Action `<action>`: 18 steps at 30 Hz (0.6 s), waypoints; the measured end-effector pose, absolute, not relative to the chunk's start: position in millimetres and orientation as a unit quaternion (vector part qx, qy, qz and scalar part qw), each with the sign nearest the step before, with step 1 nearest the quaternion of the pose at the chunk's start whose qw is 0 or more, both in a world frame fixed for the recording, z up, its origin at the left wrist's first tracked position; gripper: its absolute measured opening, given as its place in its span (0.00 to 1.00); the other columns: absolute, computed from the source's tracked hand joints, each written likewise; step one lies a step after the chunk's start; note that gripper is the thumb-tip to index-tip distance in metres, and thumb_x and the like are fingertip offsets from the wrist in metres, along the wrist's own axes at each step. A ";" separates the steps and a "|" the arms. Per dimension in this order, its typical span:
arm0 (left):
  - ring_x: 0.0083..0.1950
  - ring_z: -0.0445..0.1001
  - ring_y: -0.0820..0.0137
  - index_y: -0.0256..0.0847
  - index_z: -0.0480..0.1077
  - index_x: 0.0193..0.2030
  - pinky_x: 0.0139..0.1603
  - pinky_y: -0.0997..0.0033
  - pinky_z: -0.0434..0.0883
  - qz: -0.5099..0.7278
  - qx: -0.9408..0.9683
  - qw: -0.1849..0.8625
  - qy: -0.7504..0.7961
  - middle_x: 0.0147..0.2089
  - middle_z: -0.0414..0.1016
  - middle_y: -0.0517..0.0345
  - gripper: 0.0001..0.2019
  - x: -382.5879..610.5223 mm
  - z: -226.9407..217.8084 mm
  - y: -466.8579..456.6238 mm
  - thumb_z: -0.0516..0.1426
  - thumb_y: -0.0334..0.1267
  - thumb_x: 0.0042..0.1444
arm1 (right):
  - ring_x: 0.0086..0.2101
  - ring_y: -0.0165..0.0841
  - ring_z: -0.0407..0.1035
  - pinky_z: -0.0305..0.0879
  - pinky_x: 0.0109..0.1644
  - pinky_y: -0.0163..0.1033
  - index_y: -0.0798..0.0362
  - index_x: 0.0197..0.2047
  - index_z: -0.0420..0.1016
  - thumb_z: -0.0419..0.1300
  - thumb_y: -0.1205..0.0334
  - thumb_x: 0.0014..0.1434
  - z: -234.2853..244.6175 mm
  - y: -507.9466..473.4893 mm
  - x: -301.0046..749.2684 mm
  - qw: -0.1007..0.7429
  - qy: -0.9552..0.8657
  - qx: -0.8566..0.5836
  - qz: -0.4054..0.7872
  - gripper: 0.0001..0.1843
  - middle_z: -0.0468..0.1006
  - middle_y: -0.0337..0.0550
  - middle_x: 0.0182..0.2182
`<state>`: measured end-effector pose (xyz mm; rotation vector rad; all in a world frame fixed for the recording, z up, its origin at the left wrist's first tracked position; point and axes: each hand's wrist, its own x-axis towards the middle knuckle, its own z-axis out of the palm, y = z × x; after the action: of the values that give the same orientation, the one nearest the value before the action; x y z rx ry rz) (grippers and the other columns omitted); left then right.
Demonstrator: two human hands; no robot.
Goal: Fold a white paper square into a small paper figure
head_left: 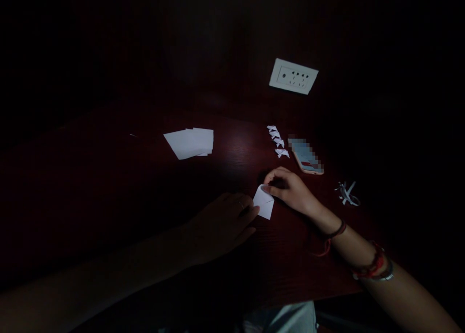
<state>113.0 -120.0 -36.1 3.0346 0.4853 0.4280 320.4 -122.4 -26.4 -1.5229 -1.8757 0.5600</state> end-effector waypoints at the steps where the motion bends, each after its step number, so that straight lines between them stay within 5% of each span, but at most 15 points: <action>1: 0.47 0.61 0.64 0.37 0.60 0.51 0.46 0.62 0.61 0.131 0.978 0.017 0.159 0.47 0.62 0.50 0.15 113.3 -35.7 -120.2 0.47 0.38 0.58 | 0.34 0.29 0.64 0.60 0.38 0.36 0.53 0.29 0.69 0.57 0.67 0.47 -26.4 -122.4 320.9 0.335 -0.708 -0.573 0.239 0.03 0.70 0.39 0.30; 5: 0.48 0.61 0.62 0.35 0.58 0.53 0.48 0.59 0.59 0.122 0.979 0.005 0.163 0.47 0.63 0.49 0.16 112.9 -32.9 -121.8 0.45 0.37 0.59 | 0.29 0.28 0.67 0.64 0.36 0.37 0.54 0.34 0.69 0.61 0.68 0.42 -29.5 -122.7 320.8 0.411 -0.618 -0.561 0.366 0.11 0.72 0.39 0.28; 8: 0.50 0.60 0.62 0.34 0.58 0.52 0.50 0.59 0.58 0.123 0.981 0.010 0.148 0.47 0.64 0.48 0.16 109.9 -31.5 -124.1 0.45 0.36 0.58 | 0.32 0.30 0.68 0.65 0.38 0.38 0.54 0.30 0.72 0.62 0.67 0.42 -31.4 -127.5 316.4 0.435 -0.625 -0.565 0.317 0.08 0.73 0.42 0.34; 12: 0.52 0.58 0.61 0.35 0.60 0.51 0.51 0.59 0.58 0.137 0.978 0.017 0.159 0.50 0.61 0.48 0.15 104.8 -34.1 -126.2 0.45 0.35 0.58 | 0.40 0.32 0.67 0.63 0.45 0.39 0.51 0.29 0.75 0.57 0.67 0.49 -29.0 -139.2 309.5 0.376 -0.724 -0.549 0.182 0.05 0.72 0.42 0.40; 18: 0.52 0.58 0.61 0.37 0.60 0.52 0.49 0.59 0.60 0.150 0.972 0.029 0.181 0.52 0.57 0.46 0.16 103.4 -37.6 -125.0 0.45 0.34 0.57 | 0.37 0.29 0.69 0.65 0.43 0.37 0.49 0.38 0.73 0.54 0.70 0.52 -25.9 -146.6 308.5 0.320 -0.767 -0.527 0.174 0.11 0.76 0.37 0.36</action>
<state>103.4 -125.0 -37.6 2.9971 0.5586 0.4620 308.5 -146.6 -25.9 -1.3859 -2.0169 0.4573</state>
